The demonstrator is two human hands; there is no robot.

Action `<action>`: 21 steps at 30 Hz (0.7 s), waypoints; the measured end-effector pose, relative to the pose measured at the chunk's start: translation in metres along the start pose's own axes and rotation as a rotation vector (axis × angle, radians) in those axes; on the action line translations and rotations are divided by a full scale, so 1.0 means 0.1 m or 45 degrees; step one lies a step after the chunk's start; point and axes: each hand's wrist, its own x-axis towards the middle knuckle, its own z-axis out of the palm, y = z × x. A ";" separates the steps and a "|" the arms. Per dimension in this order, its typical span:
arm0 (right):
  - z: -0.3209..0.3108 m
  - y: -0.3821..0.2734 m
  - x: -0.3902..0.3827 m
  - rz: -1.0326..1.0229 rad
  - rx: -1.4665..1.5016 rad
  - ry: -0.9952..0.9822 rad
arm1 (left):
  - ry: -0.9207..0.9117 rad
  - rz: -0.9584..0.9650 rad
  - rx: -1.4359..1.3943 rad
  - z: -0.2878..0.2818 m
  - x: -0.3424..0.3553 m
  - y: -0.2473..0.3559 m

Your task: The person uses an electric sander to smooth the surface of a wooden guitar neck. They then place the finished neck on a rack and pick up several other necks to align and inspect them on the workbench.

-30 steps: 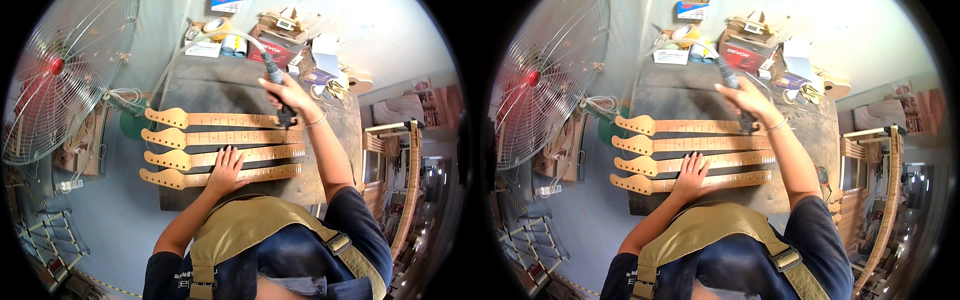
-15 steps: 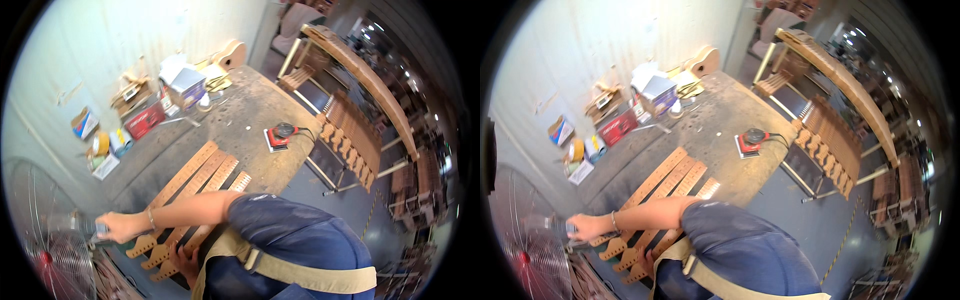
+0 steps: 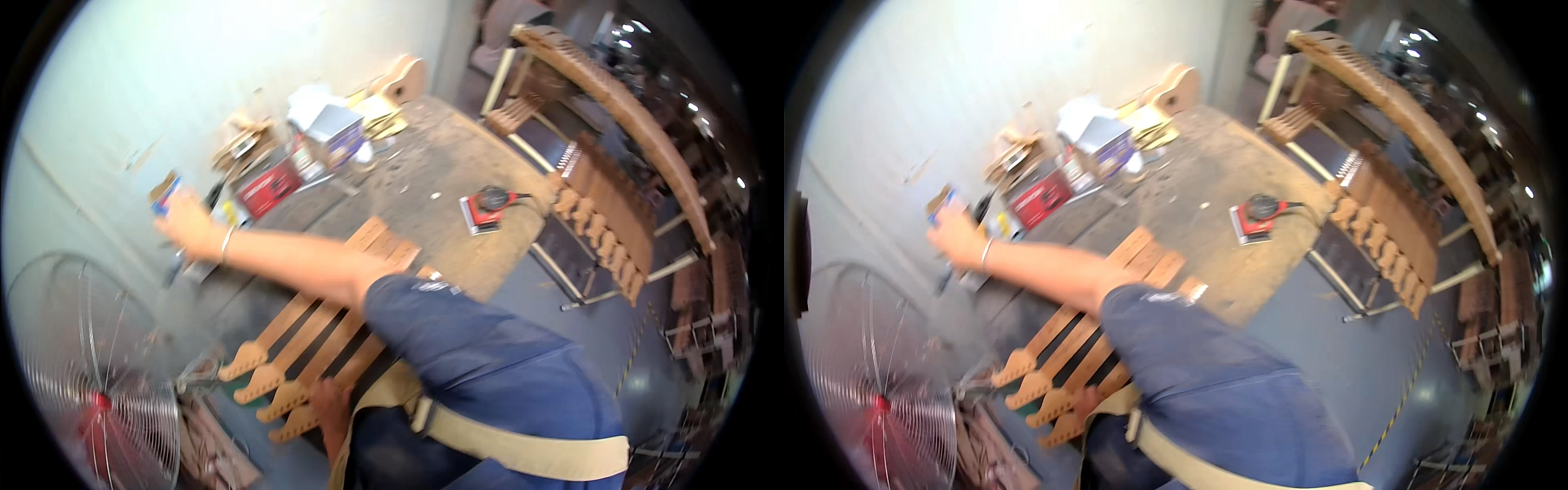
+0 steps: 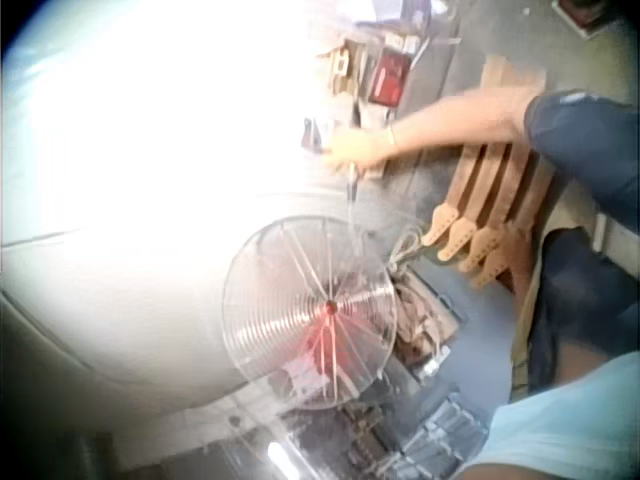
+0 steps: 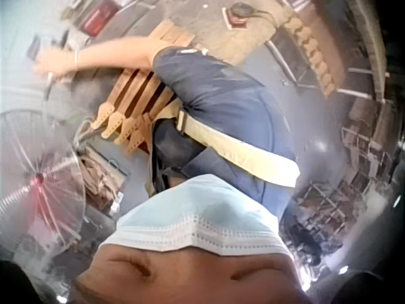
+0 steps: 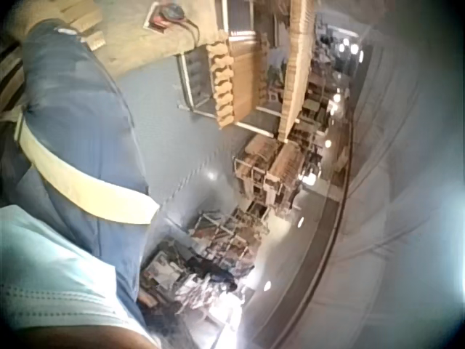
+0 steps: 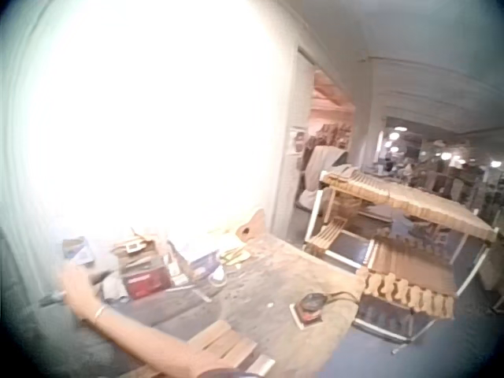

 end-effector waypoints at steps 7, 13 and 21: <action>-1.72 0.29 -0.33 -0.003 0.260 0.153 | -0.058 0.073 -0.113 0.15 0.34 0.32; -2.22 1.09 -2.50 0.459 0.250 -0.599 | -0.186 0.210 -0.071 -0.05 0.33 0.43; -2.10 1.51 -4.83 1.270 0.011 -0.307 | -0.002 -0.039 -0.077 -0.05 0.07 0.83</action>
